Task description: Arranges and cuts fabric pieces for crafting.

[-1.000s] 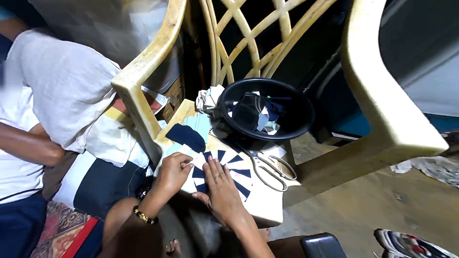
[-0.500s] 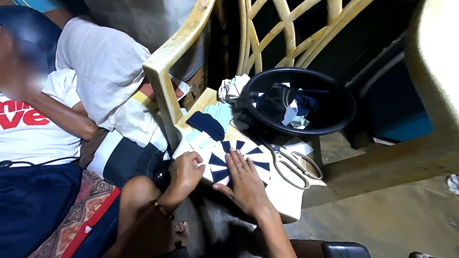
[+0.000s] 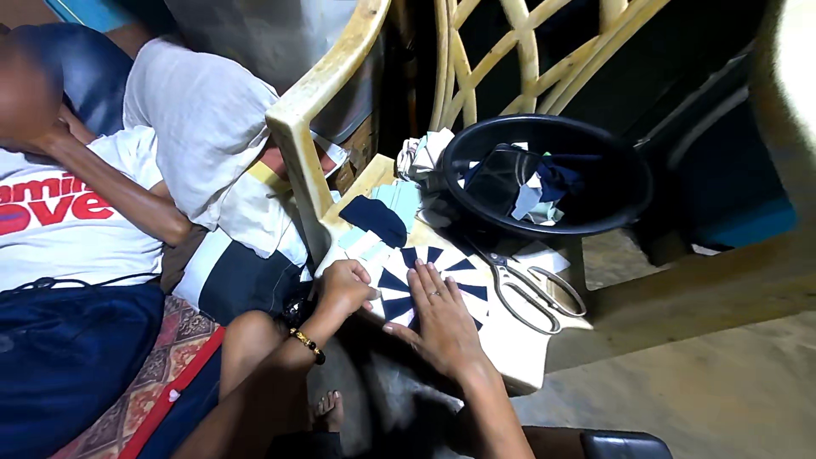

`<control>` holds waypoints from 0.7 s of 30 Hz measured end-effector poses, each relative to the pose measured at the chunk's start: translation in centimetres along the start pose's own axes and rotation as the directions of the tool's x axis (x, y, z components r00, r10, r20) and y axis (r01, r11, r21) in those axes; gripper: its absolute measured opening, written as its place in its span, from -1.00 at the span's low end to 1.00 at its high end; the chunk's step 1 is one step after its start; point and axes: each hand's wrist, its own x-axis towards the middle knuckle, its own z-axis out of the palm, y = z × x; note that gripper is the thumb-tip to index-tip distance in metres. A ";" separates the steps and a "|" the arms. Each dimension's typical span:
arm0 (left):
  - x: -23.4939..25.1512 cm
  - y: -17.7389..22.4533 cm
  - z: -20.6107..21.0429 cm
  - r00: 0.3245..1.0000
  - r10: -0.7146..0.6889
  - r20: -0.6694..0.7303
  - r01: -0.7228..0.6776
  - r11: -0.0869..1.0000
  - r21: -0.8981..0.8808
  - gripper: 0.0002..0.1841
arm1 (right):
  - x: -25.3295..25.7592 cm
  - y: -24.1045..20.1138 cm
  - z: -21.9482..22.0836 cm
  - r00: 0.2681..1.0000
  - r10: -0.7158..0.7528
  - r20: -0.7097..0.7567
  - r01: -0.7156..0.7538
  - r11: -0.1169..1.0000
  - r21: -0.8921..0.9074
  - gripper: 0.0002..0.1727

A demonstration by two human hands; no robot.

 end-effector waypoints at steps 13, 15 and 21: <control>-1.3 -0.7 0.9 0.998 0.051 -0.028 -0.054 0.991 -0.121 -0.73 | 0.0 0.0 -0.2 0.999 0.014 0.047 -0.015 1.000 0.013 0.28; -1.5 -0.9 1.2 0.998 0.054 -0.021 -0.057 0.975 -0.213 -0.74 | 0.0 0.0 -0.1 1.000 0.006 0.028 -0.006 1.000 0.017 0.29; -2.3 -1.4 2.2 0.994 -0.084 0.070 0.109 0.808 -0.579 -0.75 | 0.0 0.1 0.0 1.000 -0.008 -0.006 0.008 1.000 0.030 0.30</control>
